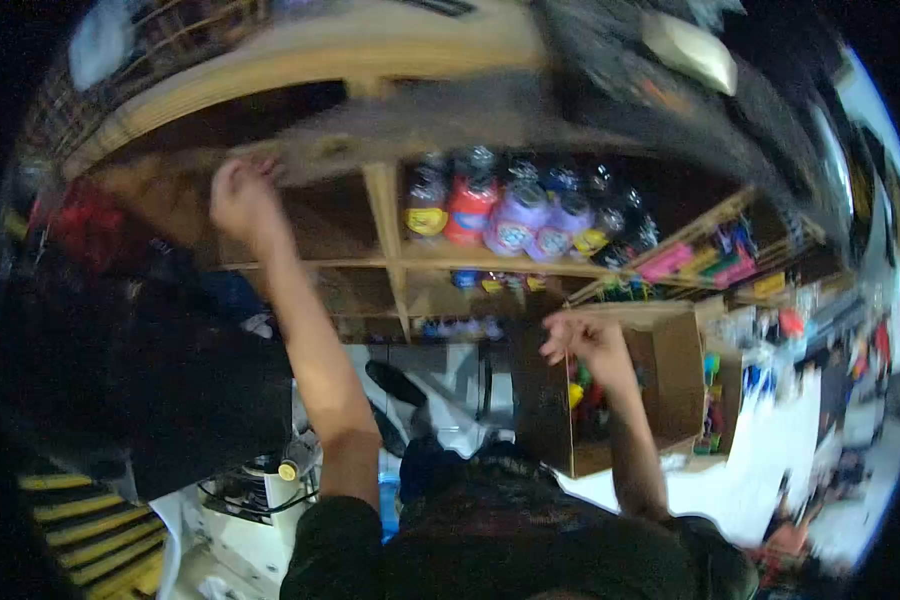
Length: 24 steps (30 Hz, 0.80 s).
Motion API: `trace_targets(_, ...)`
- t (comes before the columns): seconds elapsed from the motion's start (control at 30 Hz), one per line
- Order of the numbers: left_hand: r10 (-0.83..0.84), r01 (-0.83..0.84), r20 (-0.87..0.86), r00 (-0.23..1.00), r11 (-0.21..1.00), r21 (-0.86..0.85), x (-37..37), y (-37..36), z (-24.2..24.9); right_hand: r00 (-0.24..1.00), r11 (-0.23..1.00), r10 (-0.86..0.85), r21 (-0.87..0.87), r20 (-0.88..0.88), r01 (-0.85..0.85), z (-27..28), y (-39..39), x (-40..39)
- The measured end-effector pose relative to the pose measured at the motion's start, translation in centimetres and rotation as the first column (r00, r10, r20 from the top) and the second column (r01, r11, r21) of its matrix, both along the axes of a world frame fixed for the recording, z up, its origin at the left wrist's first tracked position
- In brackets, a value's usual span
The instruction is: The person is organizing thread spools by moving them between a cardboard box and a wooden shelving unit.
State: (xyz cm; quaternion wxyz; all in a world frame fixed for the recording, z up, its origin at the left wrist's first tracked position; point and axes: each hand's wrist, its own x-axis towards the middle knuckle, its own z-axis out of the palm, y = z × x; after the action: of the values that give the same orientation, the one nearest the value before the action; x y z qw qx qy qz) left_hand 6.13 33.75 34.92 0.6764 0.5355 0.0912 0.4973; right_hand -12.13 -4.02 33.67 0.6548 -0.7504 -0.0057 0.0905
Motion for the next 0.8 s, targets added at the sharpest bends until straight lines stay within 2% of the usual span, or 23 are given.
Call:
trace_targets(0.03,-0.020,0.017,-0.034,0.999,0.996,-0.088,-4.6,-3.0,0.4,0.999,0.985,-0.026,-0.172,-0.025,0.022,-0.5,-2.6,-0.6)
trace_targets(0.07,0.085,-0.096,-0.114,0.990,0.991,-0.090,-8.2,-6.4,0.8,0.984,0.977,-0.121,-0.193,-0.133,0.094,-0.6,-4.9,-1.2)
trace_targets(0.1,-0.031,0.025,-0.054,0.998,0.993,-0.114,-10.4,-8.5,-0.8,0.976,0.958,-0.205,-0.217,-0.070,0.186,-1.8,-7.6,-1.6)
trace_targets(0.13,-0.182,0.180,0.083,0.980,0.983,0.031,-12.1,-10.8,-2.9,0.970,0.954,-0.244,-0.182,-0.001,0.240,-3.5,-10.5,-2.1)
trace_targets(0.17,-0.296,0.296,-0.004,0.955,0.952,0.082,-14.2,-14.3,-3.4,0.948,0.923,-0.315,-0.216,0.052,0.318,-4.6,-13.0,-2.8)
trace_targets(0.2,-0.386,0.392,-0.071,0.920,0.911,0.127,-16.0,-17.9,-3.6,0.957,0.948,-0.289,-0.146,-0.011,0.284,-4.8,-15.2,-3.6)
trace_targets(0.23,-0.559,0.559,-0.043,0.828,0.820,0.123,-17.1,-21.5,-4.4,0.955,0.949,-0.297,-0.104,0.011,0.296,-7.1,-18.7,-4.4)
trace_targets(0.27,-0.661,0.663,-0.097,0.744,0.715,0.223,-18.7,-24.9,-4.4,0.937,0.925,-0.349,-0.174,-0.026,0.339,-9.3,-21.6,-5.4)
trace_targets(0.3,-0.770,0.787,-0.182,0.611,0.565,0.250,-19.5,-26.9,-6.1,0.918,0.898,-0.391,-0.246,-0.062,0.366,-11.5,-24.1,-6.1)
trace_targets(0.33,-0.877,0.875,-0.136,0.462,0.425,0.230,-20.0,-29.4,-7.6,0.896,0.864,-0.438,-0.310,-0.077,0.396,-13.9,-26.3,-6.7)
trace_targets(0.37,-0.894,0.922,-0.223,0.388,0.379,0.082,-21.6,-32.0,-8.7,0.872,0.828,-0.481,-0.372,-0.088,0.419,-16.5,-28.4,-7.3)
trace_targets(0.4,-0.929,0.965,-0.279,0.245,0.262,-0.025,-22.1,-34.1,-9.7,0.849,0.791,-0.519,-0.433,-0.099,0.433,-19.3,-30.3,-7.8)
trace_targets(0.47,-0.910,0.982,-0.402,0.102,0.157,-0.106,-23.1,-37.5,-11.8,0.843,0.675,-0.519,-0.673,-0.143,0.302,-26.2,-33.6,-8.4)
trace_targets(0.5,-0.891,0.978,-0.452,0.043,0.130,-0.162,-23.6,-38.9,-12.7,0.839,0.601,-0.519,-0.768,-0.163,0.222,-29.2,-34.7,-8.8)
trace_targets(0.57,-0.857,0.964,-0.509,0.073,0.191,-0.183,-25.1,-41.4,-13.9,0.868,0.553,-0.480,-0.813,-0.131,0.183,-34.0,-35.7,-8.6)
trace_targets(0.6,-0.843,0.964,-0.538,0.010,0.150,-0.218,-25.4,-42.1,-14.9,0.881,0.528,-0.457,-0.833,-0.118,0.162,-35.7,-35.8,-8.2)
trace_targets(0.7,-0.800,0.912,-0.600,0.009,0.252,-0.322,-27.3,-43.8,-15.8,0.870,0.389,-0.467,-0.920,-0.159,0.040,-36.8,-34.6,-6.4)
trace_targets(0.73,-0.800,0.899,-0.599,-0.026,0.244,-0.364,-27.6,-43.9,-16.5,0.805,0.488,-0.487,-0.870,-0.340,-0.072,-34.8,-34.1,-5.7)
trace_targets(0.8,-0.769,0.906,-0.639,-0.004,0.268,-0.328,-28.2,-44.1,-17.6,0.832,0.372,-0.439,-0.912,-0.339,-0.175,-37.9,-34.6,-5.7)
